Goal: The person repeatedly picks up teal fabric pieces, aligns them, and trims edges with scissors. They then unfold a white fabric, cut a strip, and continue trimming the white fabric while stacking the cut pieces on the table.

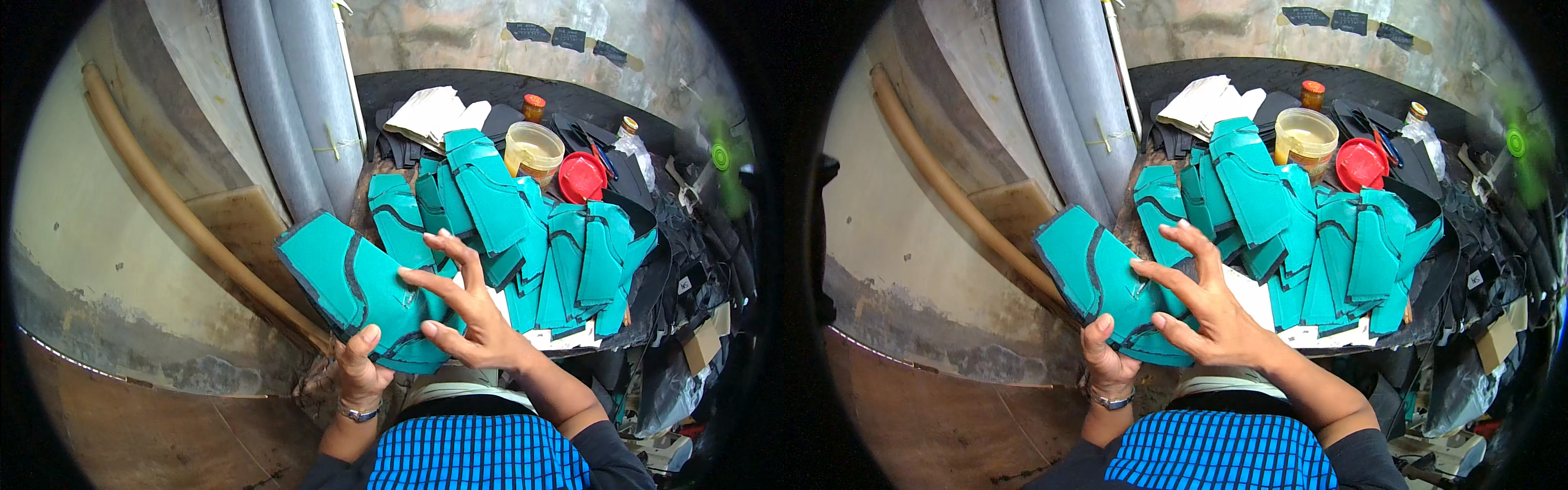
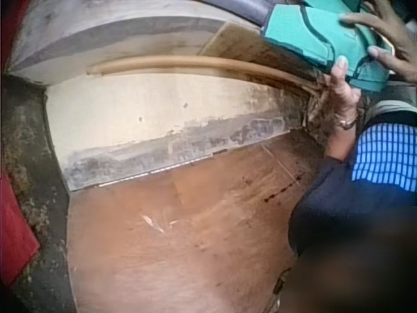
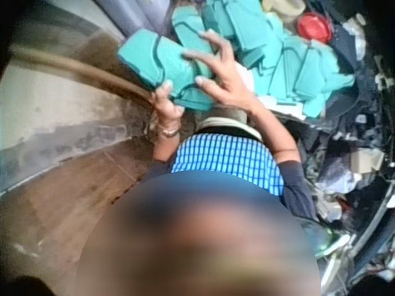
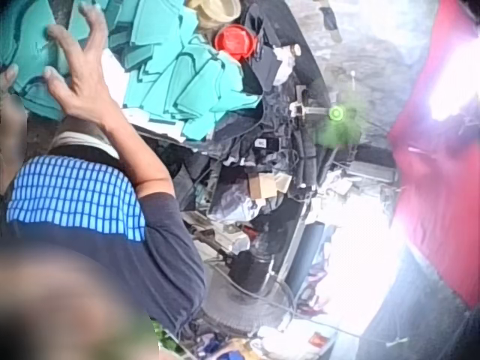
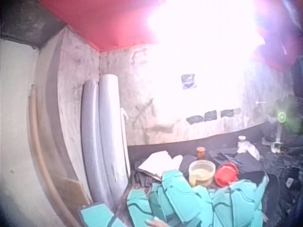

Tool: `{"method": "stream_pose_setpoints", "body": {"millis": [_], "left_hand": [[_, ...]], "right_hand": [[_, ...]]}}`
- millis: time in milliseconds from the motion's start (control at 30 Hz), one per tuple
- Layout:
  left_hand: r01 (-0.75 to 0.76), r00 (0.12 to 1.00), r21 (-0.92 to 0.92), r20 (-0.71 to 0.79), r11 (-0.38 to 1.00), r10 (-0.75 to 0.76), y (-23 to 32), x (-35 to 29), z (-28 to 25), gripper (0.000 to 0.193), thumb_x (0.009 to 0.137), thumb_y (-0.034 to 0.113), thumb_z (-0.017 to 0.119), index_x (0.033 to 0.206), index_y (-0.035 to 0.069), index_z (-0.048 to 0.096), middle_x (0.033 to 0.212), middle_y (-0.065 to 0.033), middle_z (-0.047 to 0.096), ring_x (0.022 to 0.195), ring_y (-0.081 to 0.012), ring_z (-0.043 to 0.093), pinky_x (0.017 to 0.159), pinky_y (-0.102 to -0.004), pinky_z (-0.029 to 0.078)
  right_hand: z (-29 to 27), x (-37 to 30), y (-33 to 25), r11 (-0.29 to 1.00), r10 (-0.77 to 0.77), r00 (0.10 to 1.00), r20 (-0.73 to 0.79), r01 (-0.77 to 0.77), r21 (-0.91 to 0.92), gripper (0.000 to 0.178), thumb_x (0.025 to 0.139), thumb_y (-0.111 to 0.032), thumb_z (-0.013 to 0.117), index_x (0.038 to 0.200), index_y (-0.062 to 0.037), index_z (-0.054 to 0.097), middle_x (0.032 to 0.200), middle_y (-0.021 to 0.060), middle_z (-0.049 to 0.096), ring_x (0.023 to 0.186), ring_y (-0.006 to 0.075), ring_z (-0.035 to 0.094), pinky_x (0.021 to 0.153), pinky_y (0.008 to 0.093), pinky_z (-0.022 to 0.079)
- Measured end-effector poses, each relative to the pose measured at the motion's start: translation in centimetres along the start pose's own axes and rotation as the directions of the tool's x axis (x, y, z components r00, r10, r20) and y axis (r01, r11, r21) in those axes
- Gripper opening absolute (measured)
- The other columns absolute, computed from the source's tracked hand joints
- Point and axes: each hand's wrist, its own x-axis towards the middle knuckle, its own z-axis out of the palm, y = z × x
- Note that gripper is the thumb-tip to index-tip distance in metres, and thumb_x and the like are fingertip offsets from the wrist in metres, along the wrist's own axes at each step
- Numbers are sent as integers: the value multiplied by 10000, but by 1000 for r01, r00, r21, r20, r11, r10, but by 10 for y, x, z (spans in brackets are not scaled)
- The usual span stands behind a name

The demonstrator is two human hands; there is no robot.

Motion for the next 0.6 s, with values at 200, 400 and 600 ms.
{"method": "stream_pose_setpoints", "body": {"millis": [200, 400, 600], "left_hand": [[-20, 998, 13, 57, 1000, 19, 3, -2, -2, 738, 747, 209, 625, 1395, -38, 370, 1291, -195, 549, 1142, -324, 605, 1010, -470, 502], [-42, 998, 85, 43, 996, 38, 1, -3, -7, 726, 757, 229, 626, 1382, -56, 391, 1278, -199, 566, 1128, -327, 611, 1003, -467, 504], [-8, 1000, 54, -29, 999, 9, 0, -7, -6, 678, 747, 174, 604, 1369, -23, 417, 1262, -169, 566, 1140, -286, 600, 985, -429, 511]], "right_hand": [[-4, 5, -3, 920, -81, 996, 33, 87, -383, 528, 837, -404, 702, 1313, -199, 599, 1478, 190, 342, 1435, 427, 219, 1127, 650, 137], [1, 4, 3, 957, -121, 990, 70, 135, -256, 446, 820, -217, 724, 1253, -286, 644, 1469, 157, 360, 1419, 429, 247, 1105, 677, 153], [13, -1, 6, 968, -176, 979, 100, 191, -161, 537, 761, -20, 684, 1211, -313, 675, 1398, 157, 417, 1380, 438, 309, 1088, 682, 204]]}}
